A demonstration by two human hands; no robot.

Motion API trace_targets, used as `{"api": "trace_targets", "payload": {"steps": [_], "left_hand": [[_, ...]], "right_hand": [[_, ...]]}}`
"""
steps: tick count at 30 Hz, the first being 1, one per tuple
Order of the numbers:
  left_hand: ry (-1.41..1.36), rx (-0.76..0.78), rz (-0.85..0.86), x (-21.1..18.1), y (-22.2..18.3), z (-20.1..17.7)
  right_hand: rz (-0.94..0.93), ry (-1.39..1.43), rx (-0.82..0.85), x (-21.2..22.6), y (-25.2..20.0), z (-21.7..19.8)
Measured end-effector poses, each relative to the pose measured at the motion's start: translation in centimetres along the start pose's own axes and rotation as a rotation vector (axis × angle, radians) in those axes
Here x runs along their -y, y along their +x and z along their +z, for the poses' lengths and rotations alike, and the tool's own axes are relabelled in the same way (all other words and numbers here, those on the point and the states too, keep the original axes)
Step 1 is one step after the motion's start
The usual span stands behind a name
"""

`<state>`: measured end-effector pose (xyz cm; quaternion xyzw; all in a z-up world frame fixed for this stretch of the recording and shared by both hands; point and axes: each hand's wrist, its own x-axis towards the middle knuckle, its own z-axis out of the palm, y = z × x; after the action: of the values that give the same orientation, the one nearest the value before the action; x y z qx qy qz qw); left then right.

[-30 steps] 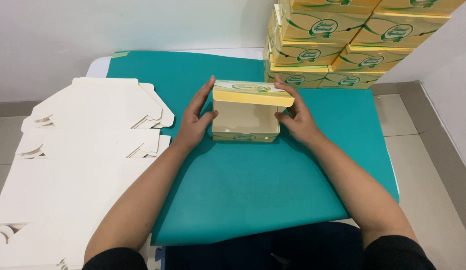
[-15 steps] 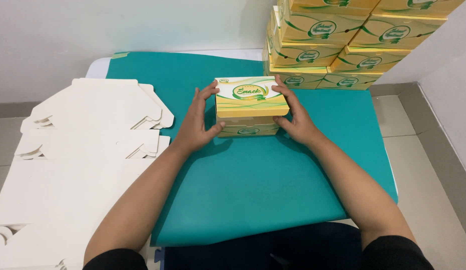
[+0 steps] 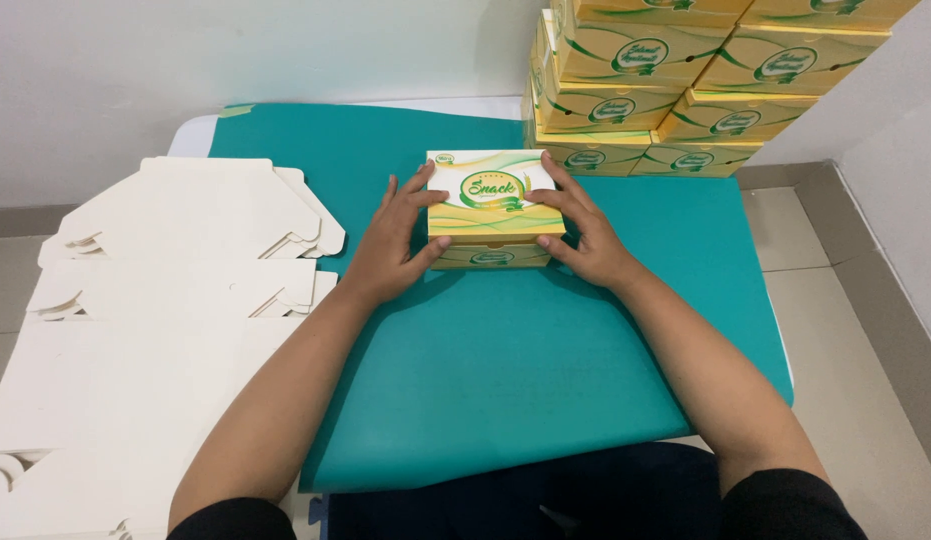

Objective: Assembling a cardboard box from a flat cutout by folding and tucking tabs.

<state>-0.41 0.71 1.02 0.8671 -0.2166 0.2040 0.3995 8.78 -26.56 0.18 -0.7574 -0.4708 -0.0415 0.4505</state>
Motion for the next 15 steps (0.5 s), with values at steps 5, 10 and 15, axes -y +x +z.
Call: {"api": "trace_targets", "payload": {"steps": [5, 10, 15], "left_hand": [[0.063, 0.013, 0.003, 0.3, -0.1, 0.3], [0.042, 0.007, 0.004, -0.1, -0.1, 0.1], [-0.051, 0.021, -0.048, -0.5, 0.0, -0.1]], "right_hand": [[-0.009, -0.012, 0.010, -0.2, -0.2, 0.1], [-0.001, -0.033, 0.018, 0.2, -0.1, 0.0], [0.117, 0.100, -0.006, 1.9, 0.2, -0.3]]}}
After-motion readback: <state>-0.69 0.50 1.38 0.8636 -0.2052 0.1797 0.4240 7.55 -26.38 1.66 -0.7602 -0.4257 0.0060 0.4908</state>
